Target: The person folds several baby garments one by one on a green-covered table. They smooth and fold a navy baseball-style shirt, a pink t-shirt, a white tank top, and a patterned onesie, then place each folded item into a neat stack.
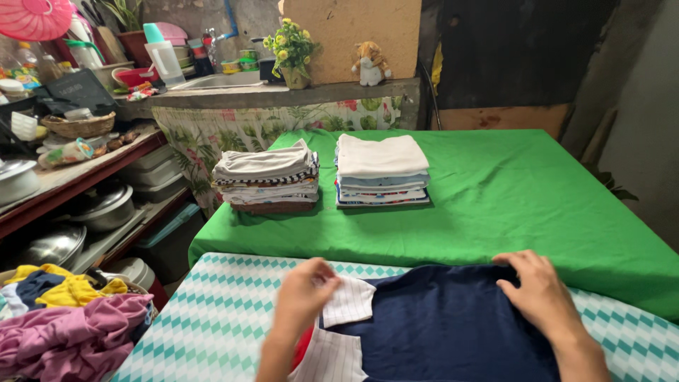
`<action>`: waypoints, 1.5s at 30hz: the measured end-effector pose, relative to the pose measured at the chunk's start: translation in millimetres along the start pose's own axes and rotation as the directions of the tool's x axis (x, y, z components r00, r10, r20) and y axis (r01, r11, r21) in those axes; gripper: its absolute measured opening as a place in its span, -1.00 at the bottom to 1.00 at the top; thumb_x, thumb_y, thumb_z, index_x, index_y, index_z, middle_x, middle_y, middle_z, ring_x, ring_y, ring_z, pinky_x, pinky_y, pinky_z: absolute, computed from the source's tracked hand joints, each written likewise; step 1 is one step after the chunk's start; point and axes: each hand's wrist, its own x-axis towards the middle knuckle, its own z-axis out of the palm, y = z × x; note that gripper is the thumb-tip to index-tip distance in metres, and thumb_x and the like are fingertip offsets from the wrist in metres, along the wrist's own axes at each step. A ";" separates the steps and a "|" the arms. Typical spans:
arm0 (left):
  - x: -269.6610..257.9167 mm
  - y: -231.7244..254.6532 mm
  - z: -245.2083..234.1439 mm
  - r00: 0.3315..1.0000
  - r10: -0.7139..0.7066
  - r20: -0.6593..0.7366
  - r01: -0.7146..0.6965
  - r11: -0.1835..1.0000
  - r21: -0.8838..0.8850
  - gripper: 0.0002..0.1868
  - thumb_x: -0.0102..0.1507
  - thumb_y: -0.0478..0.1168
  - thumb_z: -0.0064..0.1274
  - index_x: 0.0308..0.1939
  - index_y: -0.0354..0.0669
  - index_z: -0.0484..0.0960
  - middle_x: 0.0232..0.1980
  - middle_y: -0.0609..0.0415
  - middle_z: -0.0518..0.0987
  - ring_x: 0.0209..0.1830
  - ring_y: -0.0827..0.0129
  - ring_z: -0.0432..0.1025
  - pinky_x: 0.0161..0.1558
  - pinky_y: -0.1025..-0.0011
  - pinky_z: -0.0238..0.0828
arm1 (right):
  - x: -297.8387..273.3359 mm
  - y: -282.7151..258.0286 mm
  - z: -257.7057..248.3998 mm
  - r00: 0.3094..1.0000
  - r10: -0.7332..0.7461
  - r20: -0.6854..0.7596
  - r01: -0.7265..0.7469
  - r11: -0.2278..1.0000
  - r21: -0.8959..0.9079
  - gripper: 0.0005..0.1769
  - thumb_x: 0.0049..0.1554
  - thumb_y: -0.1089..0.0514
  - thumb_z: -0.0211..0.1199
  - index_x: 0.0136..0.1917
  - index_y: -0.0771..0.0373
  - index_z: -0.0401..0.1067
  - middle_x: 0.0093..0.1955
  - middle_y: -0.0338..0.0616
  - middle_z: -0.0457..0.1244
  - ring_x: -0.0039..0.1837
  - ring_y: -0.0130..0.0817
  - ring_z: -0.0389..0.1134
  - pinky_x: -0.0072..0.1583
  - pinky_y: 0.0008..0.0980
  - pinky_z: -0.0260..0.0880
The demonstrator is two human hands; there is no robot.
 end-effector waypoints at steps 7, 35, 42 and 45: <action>-13.7 6.8 74.3 0.993 0.047 0.111 -0.082 0.938 0.336 -0.68 -0.02 -0.08 0.36 -0.35 -0.21 0.67 -0.26 -0.09 0.54 -0.17 -0.01 0.50 -0.16 0.10 0.45 | -4.1 -9.1 9.9 0.993 0.116 0.028 -0.117 0.993 0.031 -0.75 0.02 0.22 0.32 0.02 0.07 0.52 -0.03 -0.22 0.36 0.04 -0.18 0.44 0.07 -0.21 0.46; 26.0 -50.6 23.4 0.871 -0.435 -0.229 0.485 0.838 0.249 -0.62 0.14 0.12 0.25 -0.33 -0.13 0.71 -0.08 0.02 0.63 -0.04 0.08 0.55 -0.02 0.12 0.47 | -38.6 -108.0 32.9 0.781 -0.451 0.433 0.481 0.875 0.044 -0.21 0.25 -0.23 0.01 0.66 -0.03 -0.04 0.74 -0.31 -0.16 0.72 -0.23 -0.28 0.50 0.21 -0.50; 2.6 -10.4 52.5 0.952 0.147 -0.270 -0.044 0.935 0.353 -0.55 0.13 -0.14 0.15 0.05 -0.27 0.58 0.25 -0.16 0.46 0.38 -0.02 0.28 0.37 0.10 0.20 | -45.9 -109.8 39.3 0.817 -0.500 0.286 0.509 0.859 0.048 -0.16 0.26 -0.25 -0.03 0.67 0.09 -0.11 0.75 -0.18 -0.25 0.72 -0.14 -0.35 0.52 0.31 -0.52; -22.3 9.5 85.9 0.979 0.201 0.029 -0.196 0.891 0.409 -0.39 0.29 0.05 -0.02 0.33 -0.21 0.39 0.49 -0.18 0.23 0.59 -0.09 -0.07 0.44 -0.19 -0.32 | -48.5 -107.9 49.0 0.821 -0.489 0.295 0.519 0.854 -0.029 -0.15 0.27 -0.30 -0.08 0.65 0.11 -0.15 0.72 -0.12 -0.27 0.70 -0.15 -0.35 0.50 0.30 -0.46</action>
